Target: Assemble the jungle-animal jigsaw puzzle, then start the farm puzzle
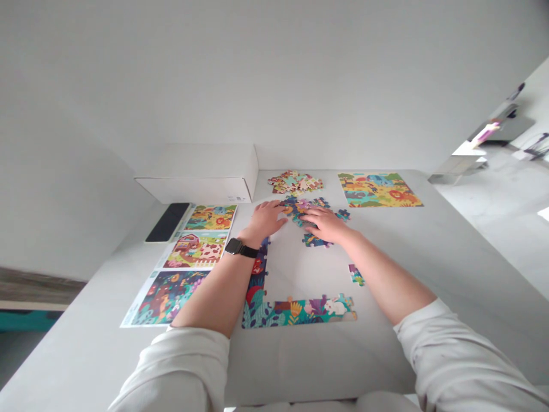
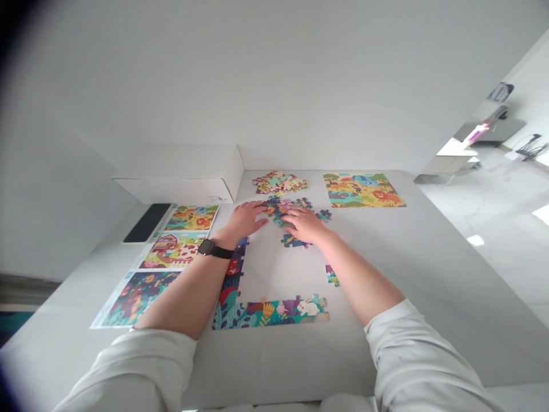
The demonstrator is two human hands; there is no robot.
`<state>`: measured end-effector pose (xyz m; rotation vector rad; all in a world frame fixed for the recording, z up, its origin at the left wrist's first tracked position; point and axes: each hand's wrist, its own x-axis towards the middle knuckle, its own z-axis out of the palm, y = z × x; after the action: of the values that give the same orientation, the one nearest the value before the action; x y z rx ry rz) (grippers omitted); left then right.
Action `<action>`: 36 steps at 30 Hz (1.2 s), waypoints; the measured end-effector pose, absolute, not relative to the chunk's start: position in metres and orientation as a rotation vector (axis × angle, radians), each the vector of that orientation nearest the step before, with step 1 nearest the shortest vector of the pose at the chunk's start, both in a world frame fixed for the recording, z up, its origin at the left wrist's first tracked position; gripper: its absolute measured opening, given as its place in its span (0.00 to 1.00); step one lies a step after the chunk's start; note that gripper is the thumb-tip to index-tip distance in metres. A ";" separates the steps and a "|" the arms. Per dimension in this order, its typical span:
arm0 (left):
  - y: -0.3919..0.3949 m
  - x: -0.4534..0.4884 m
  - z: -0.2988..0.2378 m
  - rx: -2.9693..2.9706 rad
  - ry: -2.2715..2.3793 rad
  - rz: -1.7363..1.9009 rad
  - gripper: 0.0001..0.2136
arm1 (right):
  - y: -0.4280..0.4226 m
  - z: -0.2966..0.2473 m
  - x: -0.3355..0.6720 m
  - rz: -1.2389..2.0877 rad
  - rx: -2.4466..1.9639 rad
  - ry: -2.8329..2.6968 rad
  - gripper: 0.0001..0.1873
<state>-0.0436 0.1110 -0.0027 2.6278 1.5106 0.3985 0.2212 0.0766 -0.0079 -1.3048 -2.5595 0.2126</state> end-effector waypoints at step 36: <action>0.092 -0.030 0.038 2.528 1.182 0.952 0.22 | 0.072 0.024 0.225 0.761 -1.238 -1.994 0.18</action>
<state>-0.0300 0.0923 0.0383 2.5281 1.1816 0.9520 0.2254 0.0716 0.0242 -1.2384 -1.9936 0.7605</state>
